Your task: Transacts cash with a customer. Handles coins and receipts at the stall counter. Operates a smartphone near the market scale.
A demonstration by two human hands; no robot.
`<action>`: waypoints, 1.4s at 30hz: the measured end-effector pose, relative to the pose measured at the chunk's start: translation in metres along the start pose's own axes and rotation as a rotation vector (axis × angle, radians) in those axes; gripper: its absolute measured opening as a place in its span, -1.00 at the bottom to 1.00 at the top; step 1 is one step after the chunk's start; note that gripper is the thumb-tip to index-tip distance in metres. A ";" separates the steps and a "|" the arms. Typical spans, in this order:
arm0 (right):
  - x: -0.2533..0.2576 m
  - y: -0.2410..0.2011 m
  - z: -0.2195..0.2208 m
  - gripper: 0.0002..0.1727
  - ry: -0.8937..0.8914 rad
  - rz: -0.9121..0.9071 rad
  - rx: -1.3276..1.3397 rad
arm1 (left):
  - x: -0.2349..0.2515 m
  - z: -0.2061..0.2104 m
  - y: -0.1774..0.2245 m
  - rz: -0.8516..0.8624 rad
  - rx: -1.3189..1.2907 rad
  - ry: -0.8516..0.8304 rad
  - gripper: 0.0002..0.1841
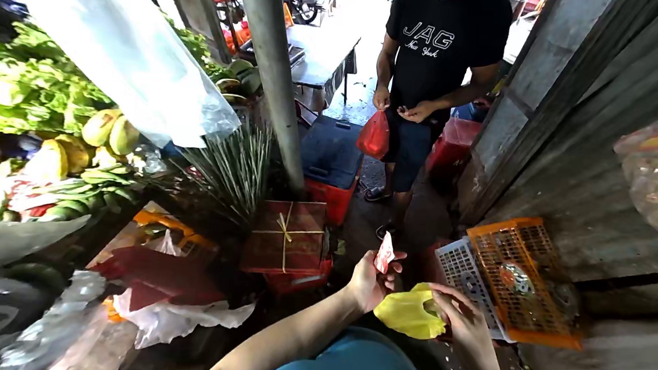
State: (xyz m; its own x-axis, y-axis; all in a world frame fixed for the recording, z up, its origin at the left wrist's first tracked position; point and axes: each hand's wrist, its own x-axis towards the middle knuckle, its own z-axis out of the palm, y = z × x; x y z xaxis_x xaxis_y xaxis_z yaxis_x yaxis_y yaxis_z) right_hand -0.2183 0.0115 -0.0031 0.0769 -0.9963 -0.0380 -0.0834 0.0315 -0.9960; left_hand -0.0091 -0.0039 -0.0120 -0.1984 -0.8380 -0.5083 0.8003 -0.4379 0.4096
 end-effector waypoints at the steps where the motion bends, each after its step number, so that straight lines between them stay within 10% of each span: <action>1: -0.001 0.001 -0.001 -0.80 0.000 0.002 0.000 | 0.001 0.001 -0.001 -0.010 -0.005 -0.002 -0.30; 42: -0.018 0.008 -0.013 -0.78 0.036 0.118 0.086 | 0.008 0.016 -0.017 -0.013 0.005 0.074 -0.31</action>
State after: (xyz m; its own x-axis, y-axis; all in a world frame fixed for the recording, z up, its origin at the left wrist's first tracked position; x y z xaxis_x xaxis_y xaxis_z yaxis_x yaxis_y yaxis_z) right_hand -0.2336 0.0289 -0.0090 0.0361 -0.9875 -0.1537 -0.0043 0.1536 -0.9881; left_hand -0.0332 -0.0088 -0.0106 -0.1661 -0.8062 -0.5679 0.7953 -0.4500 0.4063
